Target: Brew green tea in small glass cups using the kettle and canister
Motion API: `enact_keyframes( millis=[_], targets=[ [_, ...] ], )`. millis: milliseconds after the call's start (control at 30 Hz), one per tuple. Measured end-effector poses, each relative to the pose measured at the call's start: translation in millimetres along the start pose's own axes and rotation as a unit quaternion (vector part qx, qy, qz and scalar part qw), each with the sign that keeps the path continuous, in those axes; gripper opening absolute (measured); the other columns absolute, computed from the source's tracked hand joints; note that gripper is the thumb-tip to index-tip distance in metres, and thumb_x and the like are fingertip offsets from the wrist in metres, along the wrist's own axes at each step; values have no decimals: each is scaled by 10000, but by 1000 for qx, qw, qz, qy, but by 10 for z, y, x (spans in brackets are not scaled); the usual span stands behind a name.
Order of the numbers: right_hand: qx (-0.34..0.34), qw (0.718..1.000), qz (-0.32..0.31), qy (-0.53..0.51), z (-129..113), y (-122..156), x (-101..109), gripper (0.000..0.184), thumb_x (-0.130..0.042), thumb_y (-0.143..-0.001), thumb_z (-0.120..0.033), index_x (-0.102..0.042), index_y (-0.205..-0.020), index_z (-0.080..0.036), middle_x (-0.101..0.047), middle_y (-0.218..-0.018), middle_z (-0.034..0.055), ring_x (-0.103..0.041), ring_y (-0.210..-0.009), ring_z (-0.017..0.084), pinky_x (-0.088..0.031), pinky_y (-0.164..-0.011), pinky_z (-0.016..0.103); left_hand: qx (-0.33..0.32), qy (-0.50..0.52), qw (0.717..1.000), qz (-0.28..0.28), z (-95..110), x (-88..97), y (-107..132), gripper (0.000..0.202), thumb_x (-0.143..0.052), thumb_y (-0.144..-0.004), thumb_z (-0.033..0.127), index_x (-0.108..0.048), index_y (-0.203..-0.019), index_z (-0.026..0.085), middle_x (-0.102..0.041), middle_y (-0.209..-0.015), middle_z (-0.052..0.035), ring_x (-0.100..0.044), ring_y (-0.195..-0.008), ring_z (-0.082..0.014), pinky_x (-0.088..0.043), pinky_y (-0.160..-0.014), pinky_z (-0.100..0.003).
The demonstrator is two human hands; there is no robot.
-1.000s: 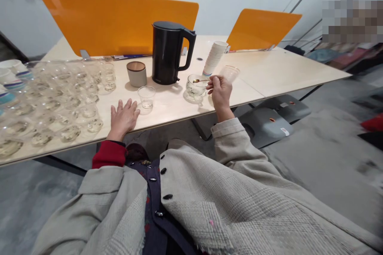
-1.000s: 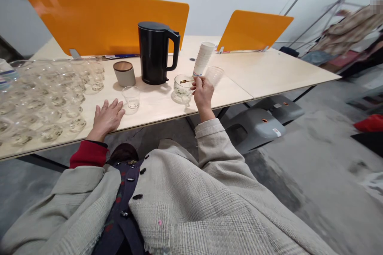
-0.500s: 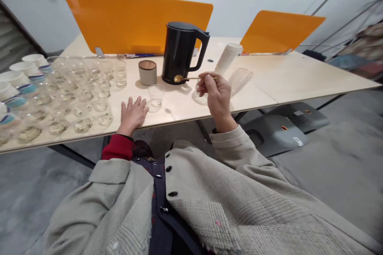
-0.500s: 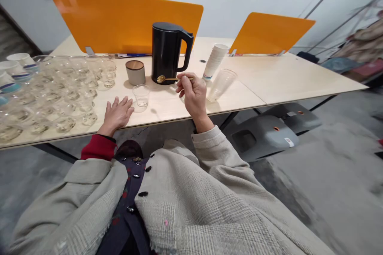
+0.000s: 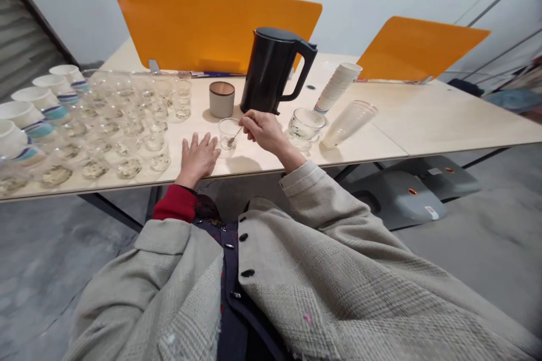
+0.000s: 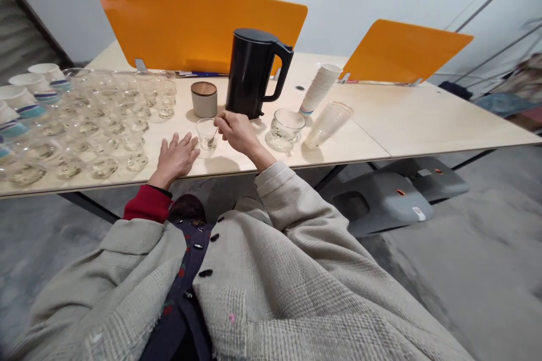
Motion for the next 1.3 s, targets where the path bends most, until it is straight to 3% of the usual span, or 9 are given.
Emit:
enact_keyframes(
  millis=[267, 567, 733, 1100, 1300],
  targets=[
    [-3, 998, 49, -28, 64, -1, 13, 307, -608, -1049, -382, -638, -791, -217, -611, -652, -50, -538, -522, 75, -428, -541, 204, -1, 13, 1000, 4, -9, -11, -5, 613, -288, -1105, 437, -415, -1692, 315, -305, -1822, -34, -155, -1704, -410, -135, -1345, -717],
    [-12, 998, 42, -43, 19, 10, -20, 264, -599, -1032, -287, -650, -784, -211, -615, -642, -56, -546, -510, 74, -431, -553, 213, -4, 11, 1000, 3, 9, 25, 13, 610, -289, -1106, 432, -420, -1688, 300, -306, -1821, -41, -167, -1700, -416, -146, -1339, -725],
    [-22, 997, 46, -63, 41, 28, -55, 280, -579, -1034, -279, -641, -769, -212, -611, -630, -58, -538, -504, 72, -426, -542, 209, -4, 1, 1000, 4, 8, 18, 7, 612, -274, -1111, 430, -421, -1687, 286, -302, -1823, -33, -169, -1696, -432, -142, -1341, -722],
    [11, 999, 40, 7, -11, 3, 16, 297, -574, -1032, -300, -632, -751, -224, -612, -622, -45, -551, -550, 100, -422, -586, 239, -5, 10, 1000, 11, 7, 18, 22, 594, -287, -1109, 438, -438, -1672, 325, -325, -1814, -25, -177, -1697, -418, -154, -1338, -720],
    [-7, 999, 41, -24, 17, 12, -17, 301, -563, -1040, -307, -635, -761, -219, -599, -626, -53, -538, -519, 83, -422, -552, 227, -3, 12, 1000, 9, 1, 8, 8, 607, -286, -1108, 440, -435, -1680, 303, -317, -1817, -31, -171, -1698, -422, -139, -1343, -719]
  ],
)
Point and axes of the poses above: each hand's wrist, its own y-axis away from the middle knuckle, its own x-axis out of the back of the hand, z = x × y, the point moved 1 cm from there along -y, towards the middle knuckle
